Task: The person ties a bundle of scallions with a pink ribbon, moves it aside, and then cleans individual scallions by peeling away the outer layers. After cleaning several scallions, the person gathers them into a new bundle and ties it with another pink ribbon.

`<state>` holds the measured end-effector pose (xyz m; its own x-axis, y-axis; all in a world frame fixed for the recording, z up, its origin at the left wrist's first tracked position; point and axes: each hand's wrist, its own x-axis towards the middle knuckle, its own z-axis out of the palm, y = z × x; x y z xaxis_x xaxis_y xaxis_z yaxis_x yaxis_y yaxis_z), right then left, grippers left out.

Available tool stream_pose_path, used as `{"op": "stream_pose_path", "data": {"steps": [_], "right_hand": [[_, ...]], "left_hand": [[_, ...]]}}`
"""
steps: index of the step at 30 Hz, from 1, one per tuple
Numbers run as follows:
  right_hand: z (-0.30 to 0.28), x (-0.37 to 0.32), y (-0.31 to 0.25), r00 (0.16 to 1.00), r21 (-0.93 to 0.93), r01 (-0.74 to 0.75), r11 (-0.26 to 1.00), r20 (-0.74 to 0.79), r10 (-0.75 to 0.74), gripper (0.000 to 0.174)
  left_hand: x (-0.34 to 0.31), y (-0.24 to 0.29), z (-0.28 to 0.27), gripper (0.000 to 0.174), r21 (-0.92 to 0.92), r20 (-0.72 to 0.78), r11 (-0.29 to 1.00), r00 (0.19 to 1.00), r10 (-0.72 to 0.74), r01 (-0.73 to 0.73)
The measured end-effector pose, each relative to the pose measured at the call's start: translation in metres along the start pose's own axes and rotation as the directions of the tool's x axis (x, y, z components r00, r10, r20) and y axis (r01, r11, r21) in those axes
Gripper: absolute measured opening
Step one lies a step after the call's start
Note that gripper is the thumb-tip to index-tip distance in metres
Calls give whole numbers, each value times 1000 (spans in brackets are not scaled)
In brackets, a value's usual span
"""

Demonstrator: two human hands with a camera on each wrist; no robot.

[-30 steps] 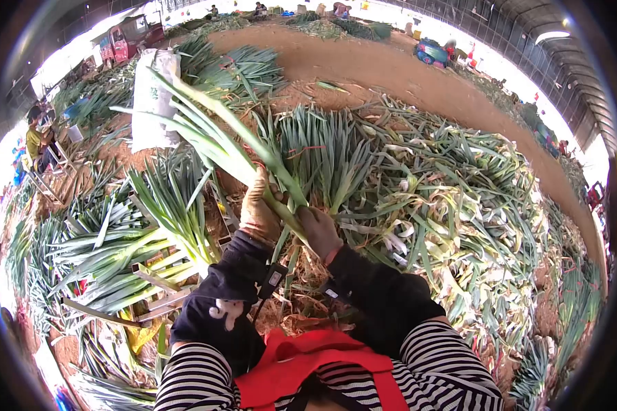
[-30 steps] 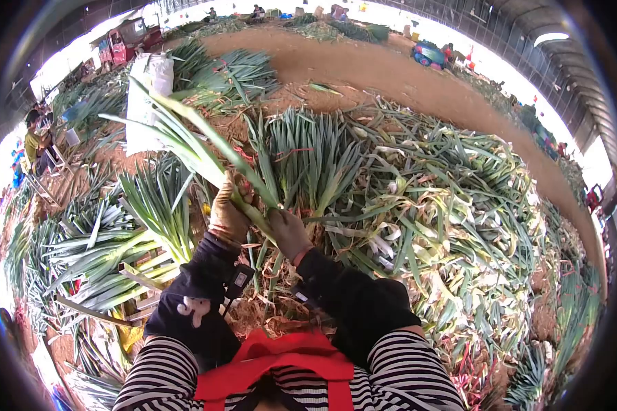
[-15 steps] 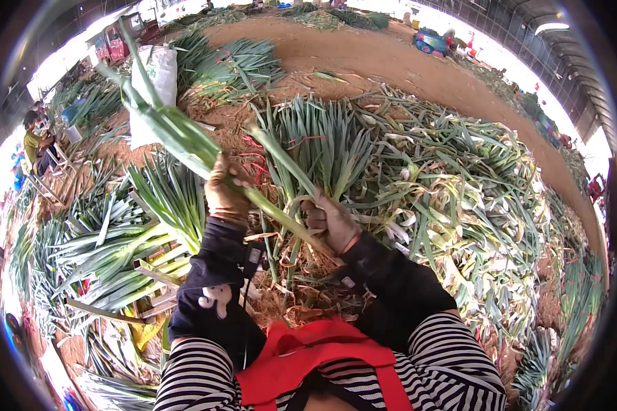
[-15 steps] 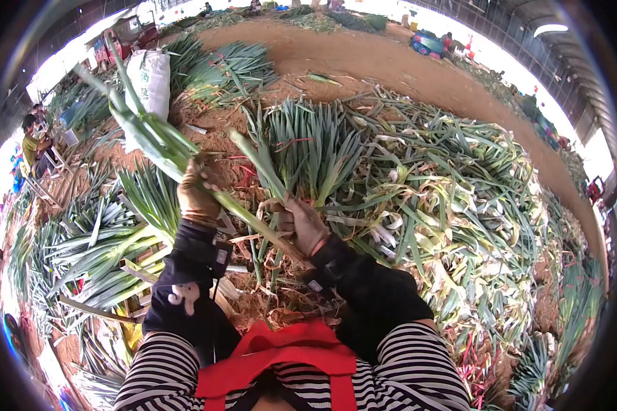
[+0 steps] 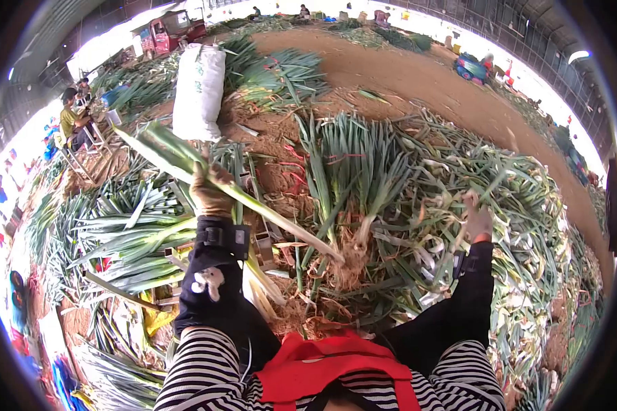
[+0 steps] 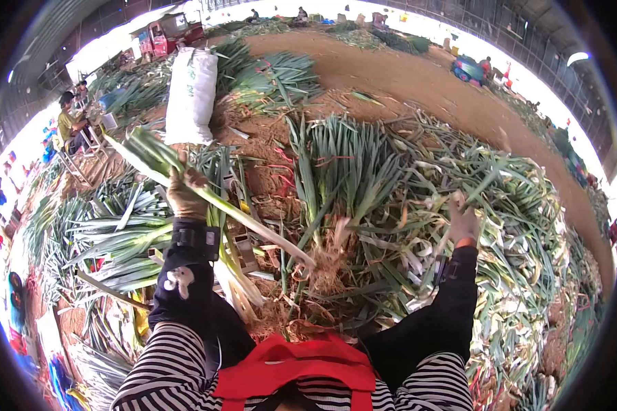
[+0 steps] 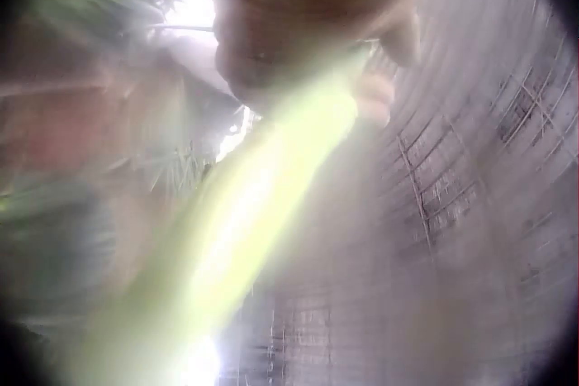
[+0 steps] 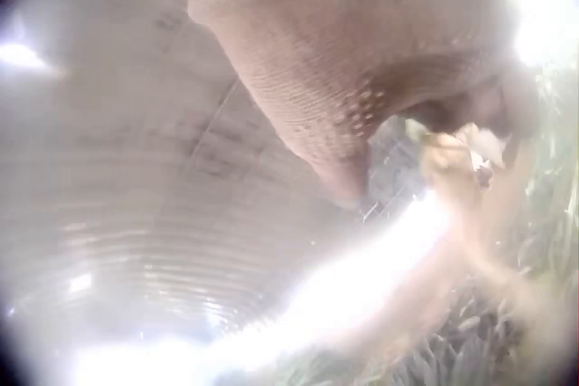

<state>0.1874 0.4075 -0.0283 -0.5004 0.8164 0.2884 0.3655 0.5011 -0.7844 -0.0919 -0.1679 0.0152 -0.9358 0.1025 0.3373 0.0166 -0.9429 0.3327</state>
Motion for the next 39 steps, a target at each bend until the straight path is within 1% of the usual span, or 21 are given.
{"op": "stream_pose_path", "data": {"steps": [1,2,4,6,7,8,10,12,15,19,23,26,29,31,32,33,34,36,37,38,39], "right_hand": [[2,2,0,975,-637,100,764,-89,-202,74],[-7,-28,-57,999,-619,28,785,30,-12,72],[14,-47,-85,981,-535,171,827,15,-193,57],[36,-84,-141,931,-100,328,939,205,-304,37],[61,-96,-140,723,-103,690,716,128,-679,25],[66,-124,-171,831,111,466,878,286,-478,24],[93,-165,-196,699,362,571,737,257,-668,33],[117,-193,-209,635,425,645,635,165,-755,39],[121,-212,-223,648,240,677,696,252,-718,30],[135,-213,-222,620,102,754,649,216,-754,26],[143,-214,-220,652,91,718,690,259,-713,23],[147,-214,-222,678,99,696,711,235,-696,20],[170,-209,-205,695,266,637,723,206,-688,21],[194,-205,-183,498,574,624,530,231,-836,26],[179,-207,-194,496,575,624,529,231,-837,26],[149,-211,-218,621,724,129,677,474,-625,28],[133,-213,-231,559,657,-403,637,728,-397,30],[135,-214,-232,612,708,-395,586,678,-407,29],[136,-212,-231,614,713,-67,698,581,-535,26],[137,-211,-231,562,644,273,715,496,-662,24],[138,-214,-231,576,669,418,615,328,-749,21]], "left_hand": [[-7,-8,19,45,-5,9,1000,1000,-20,21],[-13,-17,33,46,-11,14,999,999,-51,51],[-16,-34,35,58,-147,86,972,982,-170,181],[-26,-53,53,62,-195,169,941,955,-246,277],[-30,-64,59,63,-111,196,961,954,-227,252],[-41,-71,74,63,-63,191,959,946,-260,277],[-53,-91,85,61,11,157,956,943,-292,294],[-63,-108,93,57,91,187,957,939,-288,276],[-79,-118,107,57,126,130,943,937,-323,308],[-88,-126,106,56,276,-20,916,955,-297,291],[-87,-129,101,56,304,-51,924,973,-227,231],[-84,-125,100,49,196,-76,942,962,-262,272],[-81,-117,104,50,64,82,957,954,-288,284],[-79,-113,100,53,31,106,942,936,-335,334],[-78,-112,98,55,-6,134,925,917,-375,379],[-77,-112,97,58,-11,126,922,915,-384,388],[-76,-110,97,58,-12,127,923,916,-381,385],[-76,-108,96,57,15,111,917,910,-399,399],[-76,-108,96,57,13,109,917,911,-398,399],[-77,-108,98,56,44,119,925,917,-381,378],[-78,-109,98,55,75,129,930,922,-366,359]]}}
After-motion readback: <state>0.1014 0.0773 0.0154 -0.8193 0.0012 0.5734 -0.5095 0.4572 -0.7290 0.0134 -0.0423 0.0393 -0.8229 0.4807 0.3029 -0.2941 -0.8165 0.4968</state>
